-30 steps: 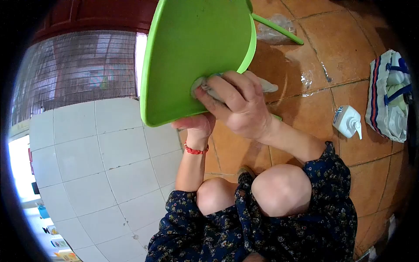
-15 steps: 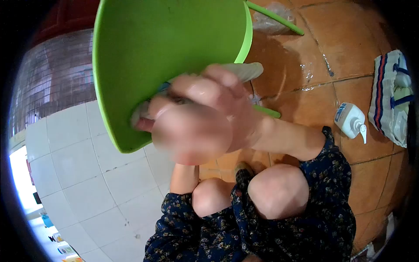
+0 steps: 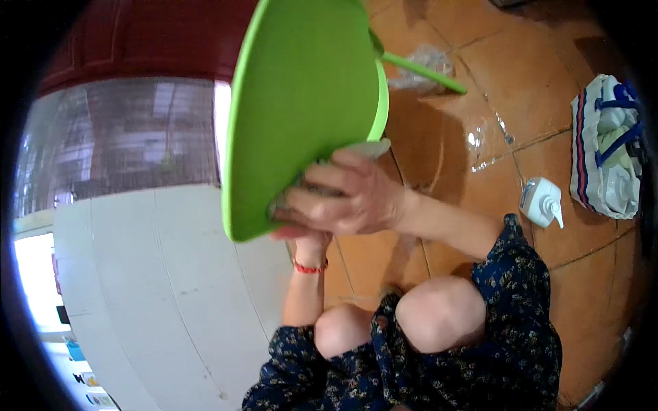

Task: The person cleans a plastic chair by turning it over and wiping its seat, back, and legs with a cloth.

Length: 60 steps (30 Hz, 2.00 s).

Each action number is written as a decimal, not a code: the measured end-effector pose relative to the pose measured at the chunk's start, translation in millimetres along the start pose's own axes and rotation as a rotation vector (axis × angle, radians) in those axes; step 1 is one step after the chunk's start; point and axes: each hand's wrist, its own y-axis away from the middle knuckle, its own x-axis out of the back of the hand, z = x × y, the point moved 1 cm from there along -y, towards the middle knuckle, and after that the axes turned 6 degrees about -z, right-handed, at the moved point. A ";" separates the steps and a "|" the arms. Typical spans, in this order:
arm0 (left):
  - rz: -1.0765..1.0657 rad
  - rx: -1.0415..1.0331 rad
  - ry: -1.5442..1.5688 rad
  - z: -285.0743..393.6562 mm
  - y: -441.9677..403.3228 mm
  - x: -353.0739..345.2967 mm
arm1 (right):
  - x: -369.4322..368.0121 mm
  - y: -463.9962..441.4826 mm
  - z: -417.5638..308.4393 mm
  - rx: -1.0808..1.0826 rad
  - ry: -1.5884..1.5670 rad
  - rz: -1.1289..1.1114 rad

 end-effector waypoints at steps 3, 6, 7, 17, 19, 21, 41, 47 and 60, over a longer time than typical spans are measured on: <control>0.006 0.031 0.012 -2.1 2.4 4.4 | 2.0 -15.9 1.5 0.007 0.014 0.041; 0.018 0.067 0.008 -0.3 7.0 6.5 | 10.2 -41.2 11.9 0.018 -0.003 0.114; 0.022 0.073 0.005 -0.4 6.6 7.0 | 13.3 -41.4 17.2 0.044 -0.017 0.109; 0.043 -0.026 -0.110 -3.7 -0.4 4.2 | 16.8 -70.3 145.6 -0.493 -0.060 0.218; 0.052 -0.013 -0.149 -4.9 -4.5 5.9 | 14.5 -72.3 143.2 -0.529 -0.079 0.228; 0.052 0.001 -0.165 -5.6 -5.9 6.4 | 19.4 -56.8 102.3 -0.485 0.066 0.195; -0.774 0.350 -1.343 23.3 23.6 -34.7 | 339.7 102.4 -31.0 -1.596 -0.432 0.560; -1.063 -0.101 -0.839 -30.0 -5.4 -174.8 | 353.8 136.2 -24.5 -1.811 -0.502 0.642; -0.920 0.092 -0.807 -148.8 -10.7 -298.1 | 322.5 171.1 -39.8 -1.857 -1.303 0.842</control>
